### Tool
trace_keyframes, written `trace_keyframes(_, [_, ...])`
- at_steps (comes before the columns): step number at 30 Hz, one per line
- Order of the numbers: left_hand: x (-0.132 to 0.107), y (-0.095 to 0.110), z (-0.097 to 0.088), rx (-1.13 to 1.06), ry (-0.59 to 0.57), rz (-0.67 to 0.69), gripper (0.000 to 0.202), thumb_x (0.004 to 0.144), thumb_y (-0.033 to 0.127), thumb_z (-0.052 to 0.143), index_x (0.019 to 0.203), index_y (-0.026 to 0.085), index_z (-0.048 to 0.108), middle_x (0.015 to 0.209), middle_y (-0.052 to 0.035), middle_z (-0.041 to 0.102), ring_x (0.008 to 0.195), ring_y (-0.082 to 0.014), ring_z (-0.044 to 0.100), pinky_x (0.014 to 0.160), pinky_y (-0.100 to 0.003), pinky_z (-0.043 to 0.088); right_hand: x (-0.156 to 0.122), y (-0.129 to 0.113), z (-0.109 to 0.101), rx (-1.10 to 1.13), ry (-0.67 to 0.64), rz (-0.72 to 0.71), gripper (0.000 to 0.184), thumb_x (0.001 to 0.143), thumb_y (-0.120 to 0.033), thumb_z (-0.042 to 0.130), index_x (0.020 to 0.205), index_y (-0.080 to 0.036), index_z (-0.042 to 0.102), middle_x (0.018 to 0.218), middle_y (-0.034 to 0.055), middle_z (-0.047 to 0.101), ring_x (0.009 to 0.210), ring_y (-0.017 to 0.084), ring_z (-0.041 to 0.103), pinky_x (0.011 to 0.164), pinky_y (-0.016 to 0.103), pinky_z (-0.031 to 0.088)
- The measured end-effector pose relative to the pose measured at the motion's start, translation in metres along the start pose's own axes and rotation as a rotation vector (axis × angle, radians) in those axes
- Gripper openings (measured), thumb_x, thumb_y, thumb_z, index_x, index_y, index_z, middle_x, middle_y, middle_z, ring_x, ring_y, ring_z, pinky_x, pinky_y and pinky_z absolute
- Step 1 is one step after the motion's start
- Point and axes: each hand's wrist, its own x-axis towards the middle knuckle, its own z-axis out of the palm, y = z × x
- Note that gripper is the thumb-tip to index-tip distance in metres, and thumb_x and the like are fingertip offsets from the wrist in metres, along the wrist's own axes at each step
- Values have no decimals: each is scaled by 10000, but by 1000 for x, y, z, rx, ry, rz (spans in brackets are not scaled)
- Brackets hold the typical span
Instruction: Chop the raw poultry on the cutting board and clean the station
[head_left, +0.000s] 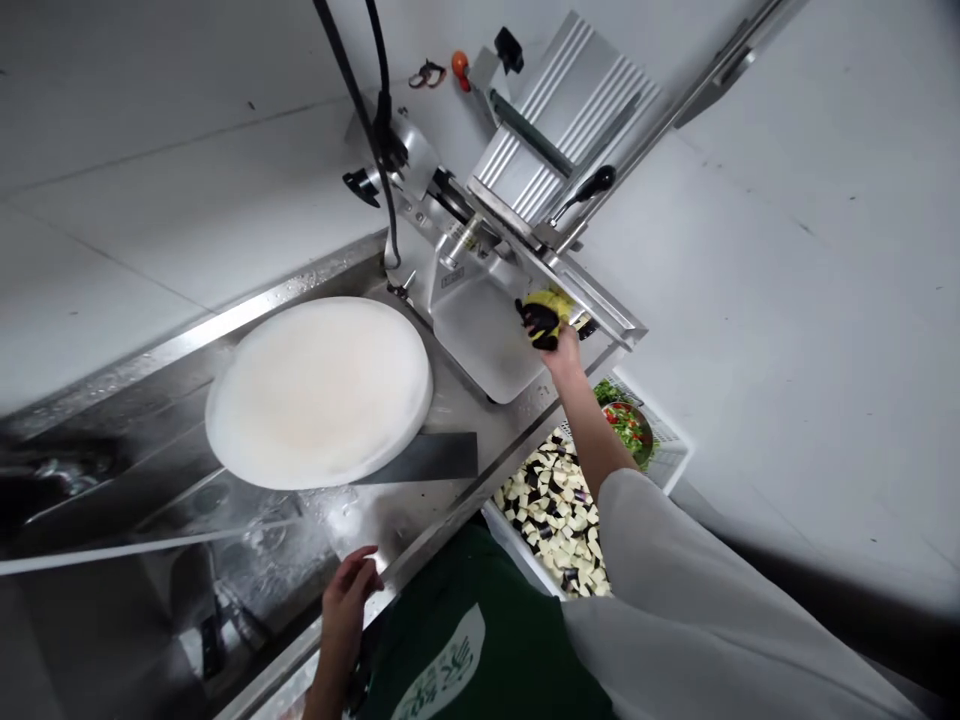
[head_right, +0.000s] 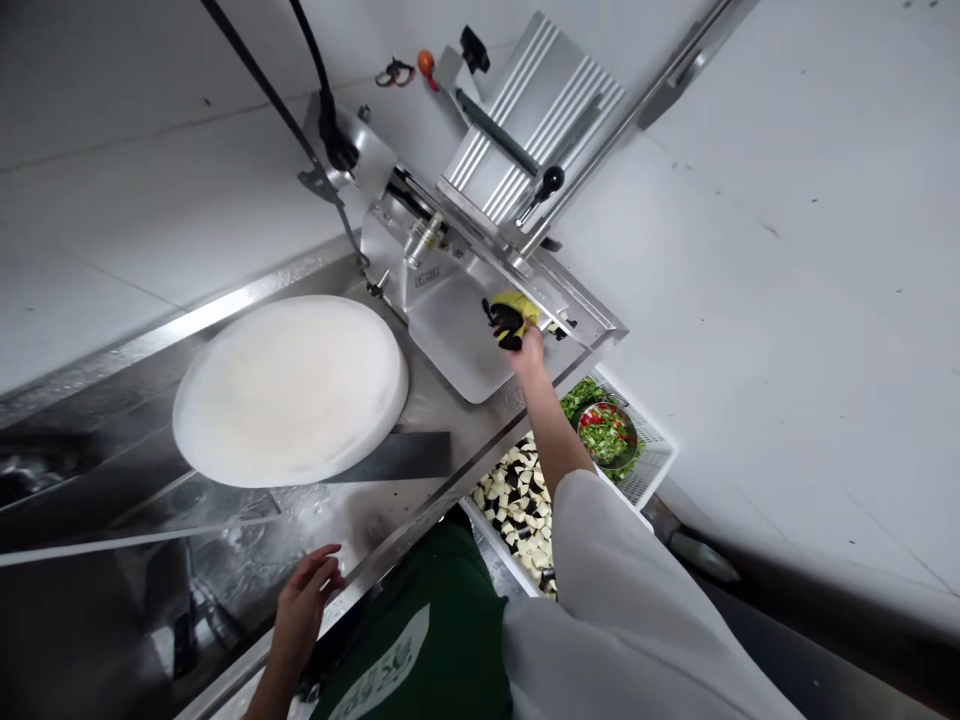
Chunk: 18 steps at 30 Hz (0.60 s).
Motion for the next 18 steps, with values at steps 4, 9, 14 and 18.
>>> trace_keyframes(4, [-9,-2,6,73,-22,61,589,580,589,902,965,165,762,595,27,594,595,-138,554,615,-266,482,-29,-8,51,81,-156,-31,206,955,-262,484,1088,-231,639,856,21,704,814,186,684,578,264,550])
trace_keyframes(9, [-14,-1,0,76,34,103,592,603,605,885,988,174,757,639,30,602,621,-142,559,642,-277,490,-20,8,121,123,-303,-17,280,1069,-246,338,1135,-198,605,872,-7,691,836,141,634,634,249,536])
trace_keyframes(14, [-15,-8,-7,24,95,96,594,570,612,899,956,187,750,697,27,645,621,-123,552,682,-274,508,30,12,150,251,-140,168,394,1080,-186,202,1078,-179,596,766,-12,652,711,124,575,518,184,422])
trace_keyframes(18, [-18,-13,1,81,50,100,616,574,640,880,962,176,760,633,19,618,606,-149,558,634,-283,481,52,7,132,298,-16,203,358,1049,-174,231,1018,-194,587,662,-33,564,635,120,507,478,150,379])
